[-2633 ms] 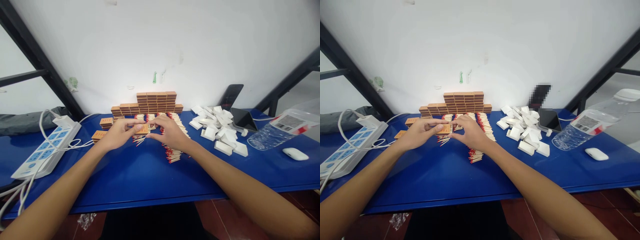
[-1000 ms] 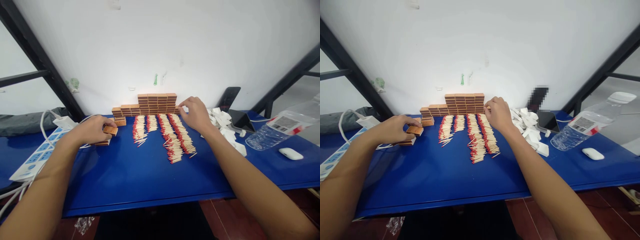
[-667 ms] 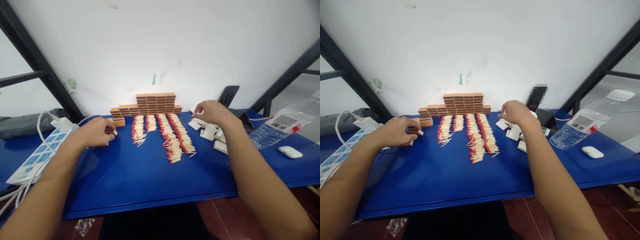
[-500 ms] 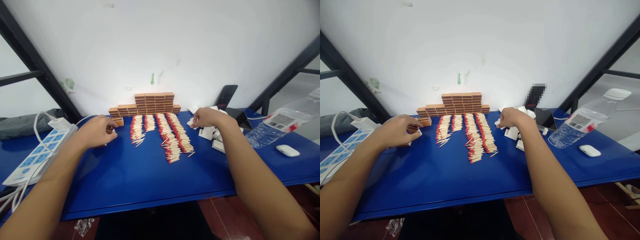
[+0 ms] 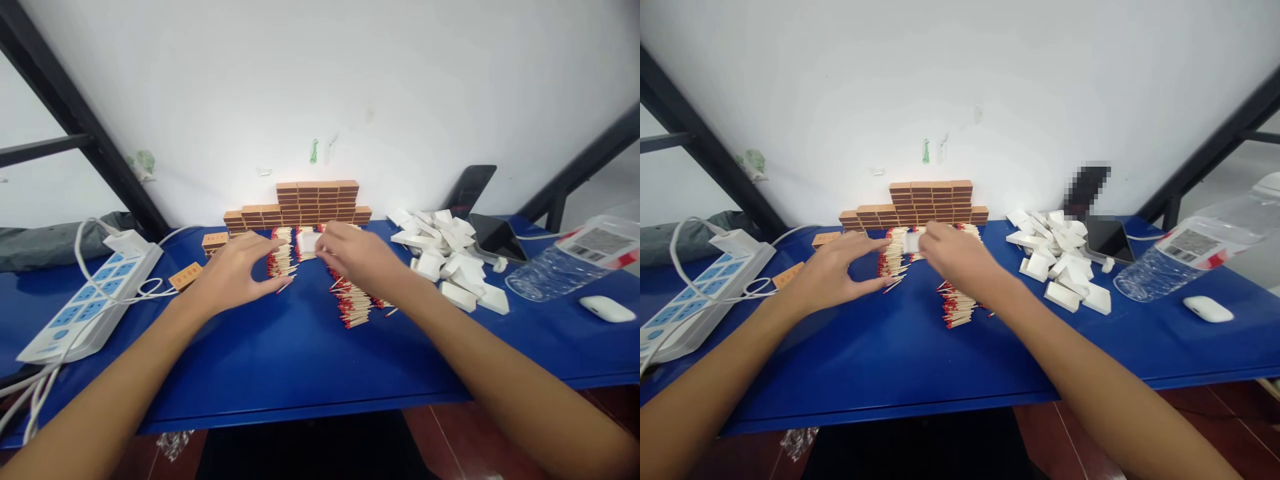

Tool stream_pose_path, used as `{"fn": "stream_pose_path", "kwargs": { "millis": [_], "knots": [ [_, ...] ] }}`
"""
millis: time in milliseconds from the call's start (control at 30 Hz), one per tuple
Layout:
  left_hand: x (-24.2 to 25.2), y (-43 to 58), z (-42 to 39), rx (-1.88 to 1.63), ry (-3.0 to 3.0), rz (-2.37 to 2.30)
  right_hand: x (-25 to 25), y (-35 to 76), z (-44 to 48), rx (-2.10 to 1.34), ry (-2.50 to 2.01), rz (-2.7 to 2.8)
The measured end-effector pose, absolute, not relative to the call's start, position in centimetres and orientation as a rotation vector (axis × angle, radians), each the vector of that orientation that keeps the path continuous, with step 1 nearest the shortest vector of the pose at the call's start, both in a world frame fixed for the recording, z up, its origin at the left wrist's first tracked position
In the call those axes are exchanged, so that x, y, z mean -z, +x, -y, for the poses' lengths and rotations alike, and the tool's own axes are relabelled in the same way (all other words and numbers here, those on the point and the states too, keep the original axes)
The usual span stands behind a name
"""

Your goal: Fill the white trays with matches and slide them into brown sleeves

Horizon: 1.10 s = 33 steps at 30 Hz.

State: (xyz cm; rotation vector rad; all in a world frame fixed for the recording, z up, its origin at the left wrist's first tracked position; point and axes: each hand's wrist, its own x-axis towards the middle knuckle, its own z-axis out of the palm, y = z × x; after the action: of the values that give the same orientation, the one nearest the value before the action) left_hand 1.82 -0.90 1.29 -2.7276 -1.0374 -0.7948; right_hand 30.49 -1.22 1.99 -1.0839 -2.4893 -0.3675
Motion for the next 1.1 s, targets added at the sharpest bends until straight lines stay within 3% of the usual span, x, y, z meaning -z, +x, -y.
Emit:
{"fn": "stream_pose_path", "kwargs": {
  "millis": [167, 367, 500, 733, 1100],
  "knots": [
    [-0.8, 2.6, 1.3, 0.897, -2.714, 1.009, -0.6, 26.7, 3.4, 0.592, -0.941, 2.652],
    [-1.2, 2.3, 1.0, 0.959, -2.691, 0.974, -0.5, 26.2, 3.1, 0.631, -0.955, 2.670],
    [-1.2, 1.8, 0.6, 0.981, -2.589, 1.053, 0.5, 25.9, 2.6, 0.462, -0.962, 2.536],
    [-1.1, 0.8, -0.4, 1.052, -2.401, 1.317, 2.7, 25.9, 1.2, -0.188, -0.903, 2.601],
    [-0.2, 1.2, -0.7, 1.057, -2.521, 1.320, 2.6, 25.8, 0.8, -0.251, -1.021, 2.563]
  ]
}}
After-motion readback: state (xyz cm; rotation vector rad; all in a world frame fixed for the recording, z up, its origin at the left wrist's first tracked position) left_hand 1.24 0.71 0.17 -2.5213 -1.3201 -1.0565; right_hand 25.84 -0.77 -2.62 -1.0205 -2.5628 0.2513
